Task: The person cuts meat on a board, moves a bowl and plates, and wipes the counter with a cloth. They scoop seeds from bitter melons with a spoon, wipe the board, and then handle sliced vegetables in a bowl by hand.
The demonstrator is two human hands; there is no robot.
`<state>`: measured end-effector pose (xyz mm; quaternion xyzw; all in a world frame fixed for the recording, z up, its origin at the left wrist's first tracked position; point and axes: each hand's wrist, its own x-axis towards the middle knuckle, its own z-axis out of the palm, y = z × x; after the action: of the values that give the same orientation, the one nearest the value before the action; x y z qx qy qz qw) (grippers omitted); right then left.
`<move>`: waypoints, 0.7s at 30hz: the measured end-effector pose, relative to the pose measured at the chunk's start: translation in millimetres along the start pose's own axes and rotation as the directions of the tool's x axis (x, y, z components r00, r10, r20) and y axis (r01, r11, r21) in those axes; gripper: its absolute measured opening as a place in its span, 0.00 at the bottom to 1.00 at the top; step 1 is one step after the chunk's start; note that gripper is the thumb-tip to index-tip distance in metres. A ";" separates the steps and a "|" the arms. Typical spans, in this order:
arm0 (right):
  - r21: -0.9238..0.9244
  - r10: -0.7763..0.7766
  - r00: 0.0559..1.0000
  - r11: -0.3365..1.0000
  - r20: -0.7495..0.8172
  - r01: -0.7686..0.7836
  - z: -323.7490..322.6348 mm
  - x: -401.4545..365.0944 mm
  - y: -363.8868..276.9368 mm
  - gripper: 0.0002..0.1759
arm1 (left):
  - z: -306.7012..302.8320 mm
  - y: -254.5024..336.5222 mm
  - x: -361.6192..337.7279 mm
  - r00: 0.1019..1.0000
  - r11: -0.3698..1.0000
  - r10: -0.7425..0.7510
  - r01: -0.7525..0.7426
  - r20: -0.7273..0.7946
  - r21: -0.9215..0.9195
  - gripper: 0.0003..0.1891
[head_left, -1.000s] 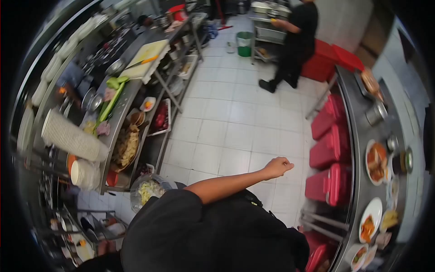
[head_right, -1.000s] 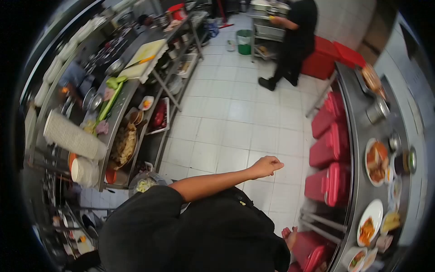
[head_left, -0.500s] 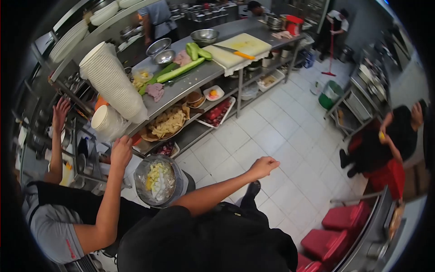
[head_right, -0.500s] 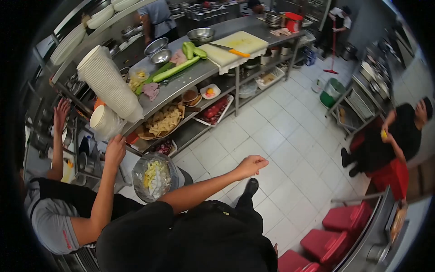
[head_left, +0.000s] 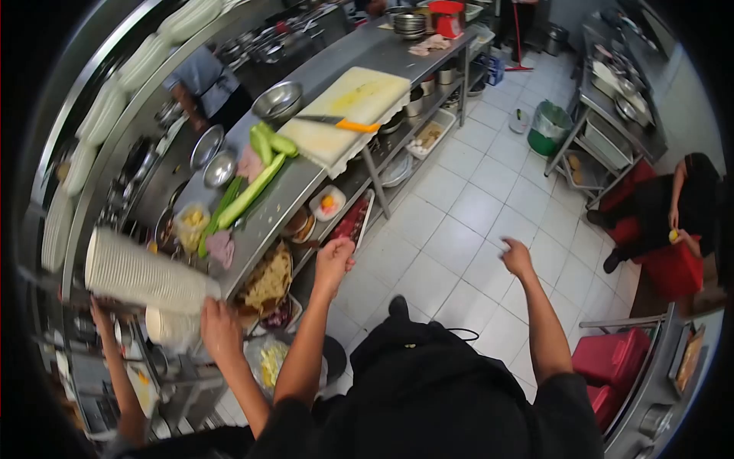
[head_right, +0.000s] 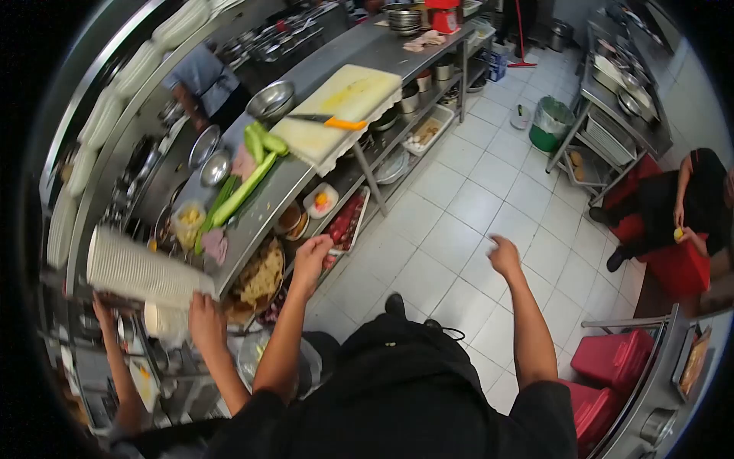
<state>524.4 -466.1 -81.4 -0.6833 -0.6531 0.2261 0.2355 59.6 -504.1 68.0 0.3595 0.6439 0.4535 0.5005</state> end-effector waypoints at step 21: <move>0.313 0.173 0.944 0.913 0.282 -0.261 73.2 328.4 -115.4 0.18 | 93.6 163.6 275.1 0.979 0.992 0.086 -0.102 0.182 0.079 0.20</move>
<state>403.2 -132.0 -68.2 -0.6661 -0.5468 0.4462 0.2415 85.7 -176.9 126.6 0.4505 0.5979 0.4139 0.5178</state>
